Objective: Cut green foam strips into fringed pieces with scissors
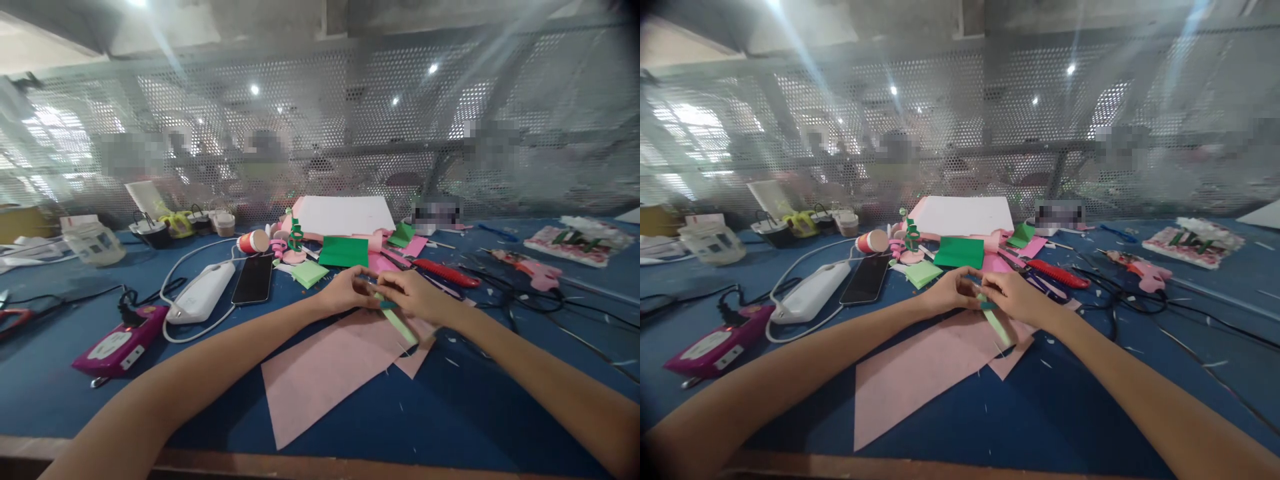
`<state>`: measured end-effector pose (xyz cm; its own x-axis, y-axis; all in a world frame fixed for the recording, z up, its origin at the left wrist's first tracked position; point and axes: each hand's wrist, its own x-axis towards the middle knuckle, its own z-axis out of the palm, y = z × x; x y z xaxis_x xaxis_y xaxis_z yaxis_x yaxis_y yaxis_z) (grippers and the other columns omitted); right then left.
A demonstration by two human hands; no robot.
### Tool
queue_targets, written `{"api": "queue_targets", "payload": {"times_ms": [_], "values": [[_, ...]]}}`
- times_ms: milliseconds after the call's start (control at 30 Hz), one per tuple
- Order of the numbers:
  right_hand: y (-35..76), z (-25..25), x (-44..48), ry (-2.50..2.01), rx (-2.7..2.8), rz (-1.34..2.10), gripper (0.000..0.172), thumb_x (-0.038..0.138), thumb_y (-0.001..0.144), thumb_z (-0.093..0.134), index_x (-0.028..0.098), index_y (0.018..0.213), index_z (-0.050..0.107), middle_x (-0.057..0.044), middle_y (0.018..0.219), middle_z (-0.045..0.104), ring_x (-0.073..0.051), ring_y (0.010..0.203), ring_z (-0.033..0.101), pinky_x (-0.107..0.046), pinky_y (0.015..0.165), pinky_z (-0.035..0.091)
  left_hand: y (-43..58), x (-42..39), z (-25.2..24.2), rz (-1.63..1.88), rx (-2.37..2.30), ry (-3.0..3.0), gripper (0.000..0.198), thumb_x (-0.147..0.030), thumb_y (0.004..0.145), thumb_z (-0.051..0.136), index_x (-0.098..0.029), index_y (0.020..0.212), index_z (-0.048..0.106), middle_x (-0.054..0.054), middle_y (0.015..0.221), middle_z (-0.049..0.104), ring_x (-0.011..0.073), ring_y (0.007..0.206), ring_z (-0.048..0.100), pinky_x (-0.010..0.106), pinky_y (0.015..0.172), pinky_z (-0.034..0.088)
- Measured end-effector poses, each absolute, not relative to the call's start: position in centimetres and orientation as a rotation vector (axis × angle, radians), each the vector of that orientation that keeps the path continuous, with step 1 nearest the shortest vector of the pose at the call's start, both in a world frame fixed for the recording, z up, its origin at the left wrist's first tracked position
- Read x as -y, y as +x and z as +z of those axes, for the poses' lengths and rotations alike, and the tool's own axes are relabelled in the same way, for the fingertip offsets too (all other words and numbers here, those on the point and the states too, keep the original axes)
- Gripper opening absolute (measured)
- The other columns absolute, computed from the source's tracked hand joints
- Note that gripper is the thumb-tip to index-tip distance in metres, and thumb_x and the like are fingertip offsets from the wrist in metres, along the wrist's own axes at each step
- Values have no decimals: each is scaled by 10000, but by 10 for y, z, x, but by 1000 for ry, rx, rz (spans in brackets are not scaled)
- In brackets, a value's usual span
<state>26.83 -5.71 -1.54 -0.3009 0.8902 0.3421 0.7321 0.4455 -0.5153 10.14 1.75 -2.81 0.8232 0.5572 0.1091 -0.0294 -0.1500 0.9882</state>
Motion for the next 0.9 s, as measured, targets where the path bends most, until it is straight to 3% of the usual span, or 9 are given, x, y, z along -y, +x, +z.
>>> {"api": "queue_targets", "payload": {"times_ms": [333, 600, 900], "values": [[265, -14, 59, -1382, 2160, 303, 242, 305, 864, 428, 172, 668, 479, 11, 585, 485, -100, 520, 403, -237, 503, 287, 101, -23, -23, 396, -450, 1610, 609, -189, 487, 808, -135, 995, 477, 0, 657, 637, 116, 578, 601, 278, 645, 469], [262, -11, 63, -1386, 2189, 277, 244, 298, 874, 425, 174, 671, 480, 12, 598, 492, -94, 530, 405, -229, 513, 285, 103, -26, -26, 385, -512, 1679, 539, -172, 514, 793, -137, 961, 495, -13, 630, 632, 107, 566, 595, 261, 618, 473], [261, -9, 65, -1446, 2203, 201, 212, 264, 882, 418, 173, 708, 496, -7, 631, 538, -105, 542, 453, -236, 525, 289, 102, -23, -27, 384, -469, 1674, 563, -240, 524, 799, -138, 968, 467, -16, 645, 620, 116, 592, 594, 253, 609, 456]]}}
